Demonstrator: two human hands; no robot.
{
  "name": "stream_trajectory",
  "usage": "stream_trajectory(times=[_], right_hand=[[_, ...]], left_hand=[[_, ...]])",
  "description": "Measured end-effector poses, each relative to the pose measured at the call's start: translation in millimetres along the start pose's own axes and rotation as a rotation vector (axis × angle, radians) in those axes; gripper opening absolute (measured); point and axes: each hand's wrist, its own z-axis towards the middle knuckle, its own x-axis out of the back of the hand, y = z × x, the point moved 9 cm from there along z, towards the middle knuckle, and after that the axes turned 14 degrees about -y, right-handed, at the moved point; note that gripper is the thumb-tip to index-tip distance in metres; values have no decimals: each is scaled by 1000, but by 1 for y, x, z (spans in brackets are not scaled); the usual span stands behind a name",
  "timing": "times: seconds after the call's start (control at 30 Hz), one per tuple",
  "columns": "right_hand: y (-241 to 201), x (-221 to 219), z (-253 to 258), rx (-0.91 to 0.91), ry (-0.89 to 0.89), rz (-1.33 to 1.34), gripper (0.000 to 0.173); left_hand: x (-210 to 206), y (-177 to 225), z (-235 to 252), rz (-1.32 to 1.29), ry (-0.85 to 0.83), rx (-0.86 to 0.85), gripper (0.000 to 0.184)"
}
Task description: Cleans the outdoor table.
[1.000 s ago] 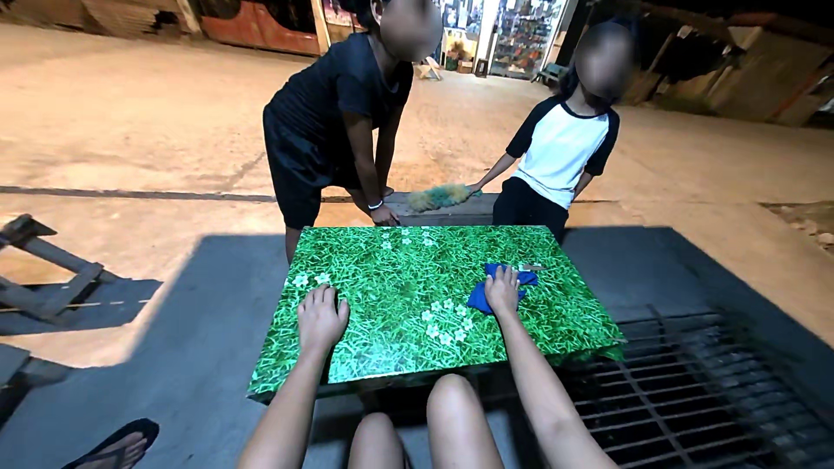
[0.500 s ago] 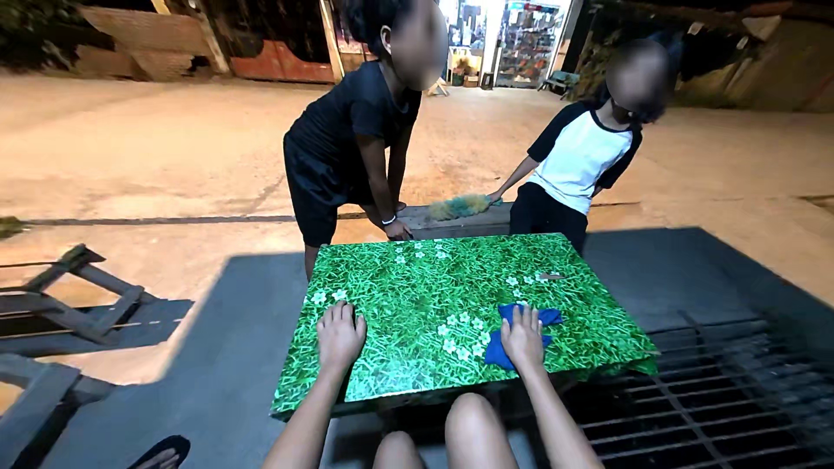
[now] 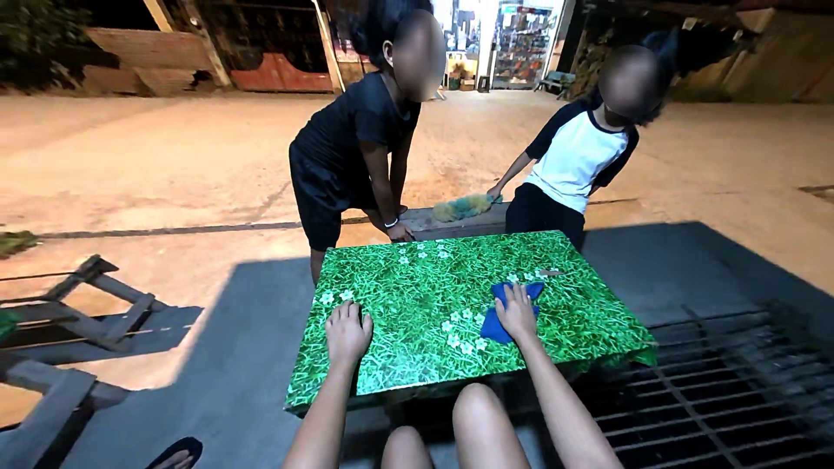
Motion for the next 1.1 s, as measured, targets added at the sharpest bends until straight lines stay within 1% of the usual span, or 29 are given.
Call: stream_trajectory(times=[0.17,0.27,0.4,0.53,0.6,0.67,0.73,0.8,0.87,0.93,1.03,1.1], right_hand=[[9,-20,-84,2,34,36,58],[9,-25,-99,-4,59,39,58],[3,-20,-69,-30,23,-16,61],[0,0,-14,-36,62,-17,61],[-1,11,17,-61,99,2,60],[-2,20,45,-109,99,26,60],[-2,24,62,-156,114,40,60],[-1,25,67,-180,99,37,61],[0,21,58,-151,82,43,61],[-2,13,36,-87,60,39,59],[0,-5,-19,-37,29,-8,59],[3,-16,-63,-16,44,-6,58]], left_hand=[[-2,1,-1,-13,-13,0,47],[-1,0,-2,-5,-3,-3,48],[-1,0,-2,-1,-10,1,46],[-2,1,-3,-4,-11,-11,47],[-1,2,-3,-1,-22,0,47],[0,1,-1,5,-23,4,47],[0,1,-1,14,-23,6,47],[1,1,-1,3,-23,5,46],[0,-1,-2,-9,-19,3,46],[0,-2,-3,-25,-6,-11,46],[1,0,-4,-23,-19,-7,47],[0,2,-5,-17,-36,1,47]])
